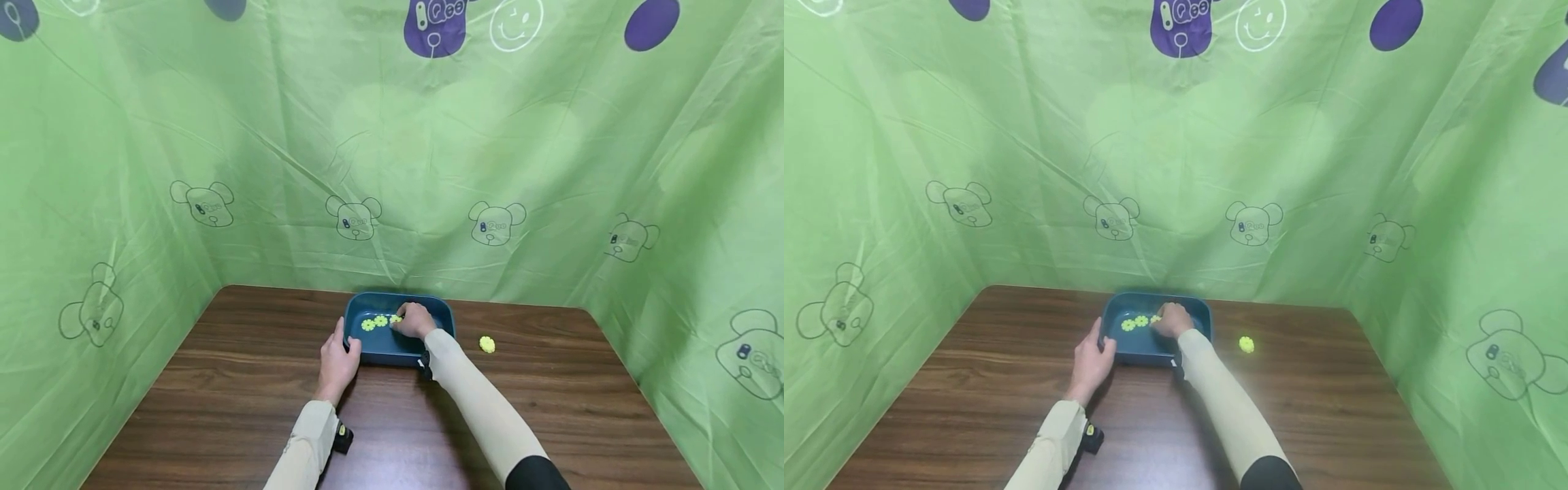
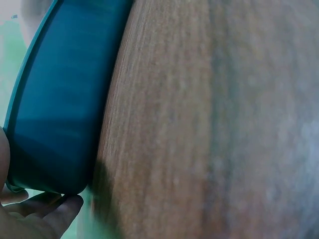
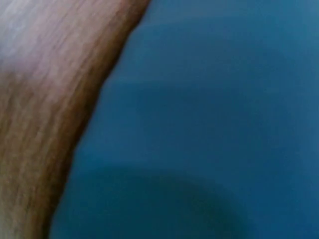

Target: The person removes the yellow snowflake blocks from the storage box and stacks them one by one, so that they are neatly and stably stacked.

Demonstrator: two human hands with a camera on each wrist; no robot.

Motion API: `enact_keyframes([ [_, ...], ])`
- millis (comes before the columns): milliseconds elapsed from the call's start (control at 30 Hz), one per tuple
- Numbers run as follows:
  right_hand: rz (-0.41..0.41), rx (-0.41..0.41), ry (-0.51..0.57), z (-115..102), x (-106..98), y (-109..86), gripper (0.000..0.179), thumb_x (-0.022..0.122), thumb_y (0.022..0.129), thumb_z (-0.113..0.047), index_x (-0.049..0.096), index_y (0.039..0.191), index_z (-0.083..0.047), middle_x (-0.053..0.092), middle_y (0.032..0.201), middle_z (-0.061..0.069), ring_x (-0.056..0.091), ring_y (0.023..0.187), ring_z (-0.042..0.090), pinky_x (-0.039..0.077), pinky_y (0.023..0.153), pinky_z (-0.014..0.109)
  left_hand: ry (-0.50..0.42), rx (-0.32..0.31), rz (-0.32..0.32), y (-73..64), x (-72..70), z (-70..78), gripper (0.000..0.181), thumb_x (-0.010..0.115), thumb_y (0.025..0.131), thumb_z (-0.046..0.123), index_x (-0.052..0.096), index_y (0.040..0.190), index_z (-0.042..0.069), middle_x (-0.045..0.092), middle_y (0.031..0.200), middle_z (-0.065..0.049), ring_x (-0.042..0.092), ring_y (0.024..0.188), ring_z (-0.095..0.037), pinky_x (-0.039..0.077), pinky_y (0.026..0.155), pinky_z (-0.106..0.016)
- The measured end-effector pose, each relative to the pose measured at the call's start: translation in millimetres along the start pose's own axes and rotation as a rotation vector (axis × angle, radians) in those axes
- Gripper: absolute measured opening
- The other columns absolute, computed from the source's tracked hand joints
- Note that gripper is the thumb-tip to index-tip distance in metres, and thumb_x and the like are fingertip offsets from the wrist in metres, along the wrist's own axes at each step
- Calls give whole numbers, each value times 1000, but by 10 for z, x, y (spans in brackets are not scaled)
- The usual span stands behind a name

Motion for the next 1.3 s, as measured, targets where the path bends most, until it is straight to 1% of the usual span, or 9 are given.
enact_keyframes([
  [167, 15, 27, -40, 6, 9, -6, 33, 74, 92, -27, 69, 119, -8, 67, 122, 10, 64, 105, 27, 54, 90, 45, 8, 6, 7, 0, 0, 5, 63, 53, 99, 20, 36, 157, 4, 52, 148, -26, 55, 133, -39, 47, 107, -54],
  [300, 4, 60, -25, 27, 31, 6, 20, 75, 92, -25, 64, 94, -9, 61, 95, 5, 56, 81, 21, 50, 75, 38, 4, 0, 2, -5, 5, 4, 63, 53, 99, 21, 36, 157, 4, 51, 149, -25, 54, 134, -39, 46, 108, -53],
  [400, -11, 72, -15, 36, 45, 13, 34, 75, 92, -24, 49, 73, -12, 43, 74, 2, 41, 65, 19, 39, 64, 34, 2, -10, -1, -9, 5, 4, 64, 53, 99, 21, 35, 158, 6, 51, 149, -25, 54, 134, -39, 46, 108, -53],
  [467, -18, 71, -10, 38, 51, 19, 45, 74, 92, -24, 40, 65, -14, 32, 67, 1, 33, 60, 18, 34, 61, 33, 6, -8, 5, -13, 3, 5, 63, 53, 99, 20, 36, 158, 6, 52, 148, -25, 55, 133, -39, 46, 107, -53],
  [567, -16, 68, -9, 37, 49, 25, 52, 75, 92, -24, 35, 59, -16, 25, 63, -1, 27, 56, 17, 32, 58, 32, 10, -1, 18, -14, -2, 11, 63, 54, 98, 19, 38, 157, 5, 54, 146, -26, 56, 131, -40, 47, 106, -54],
  [733, -14, 78, -24, 36, 29, 13, 45, 75, 91, -24, 40, 63, -15, 33, 68, 0, 33, 61, 17, 35, 61, 32, 7, 0, 20, -10, -9, 18, 63, 55, 98, 19, 38, 156, 4, 54, 145, -26, 56, 131, -40, 47, 107, -54],
  [867, 4, 85, -25, 35, 0, -17, 30, 76, 90, -25, 52, 79, -13, 50, 82, 2, 47, 72, 19, 42, 69, 34, 3, -4, 6, -4, -6, 15, 63, 54, 99, 20, 36, 157, 5, 52, 148, -25, 55, 133, -39, 46, 108, -53],
  [1033, 27, 78, -23, 34, -30, -62, 26, 77, 89, -25, 57, 98, -12, 59, 92, 5, 55, 81, 23, 47, 74, 38, 6, 11, 3, 6, 0, 14, 63, 52, 99, 20, 36, 157, 4, 51, 148, -26, 54, 133, -40, 46, 107, -54],
  [1300, 56, 15, 15, 71, -119, -137, 16, 75, 90, -16, 61, 95, -10, 60, 90, 4, 55, 76, 22, 45, 68, 36, 7, 19, 23, 4, -12, 14, 63, 54, 97, 19, 38, 156, 4, 55, 145, -27, 57, 130, -41, 47, 106, -54],
])
Point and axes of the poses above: each hand's wrist, its own y-axis towards the middle knuckle, its own x-axis out of the palm, z = x × y, the point moved 5 cm from there along y, towards the middle knuckle
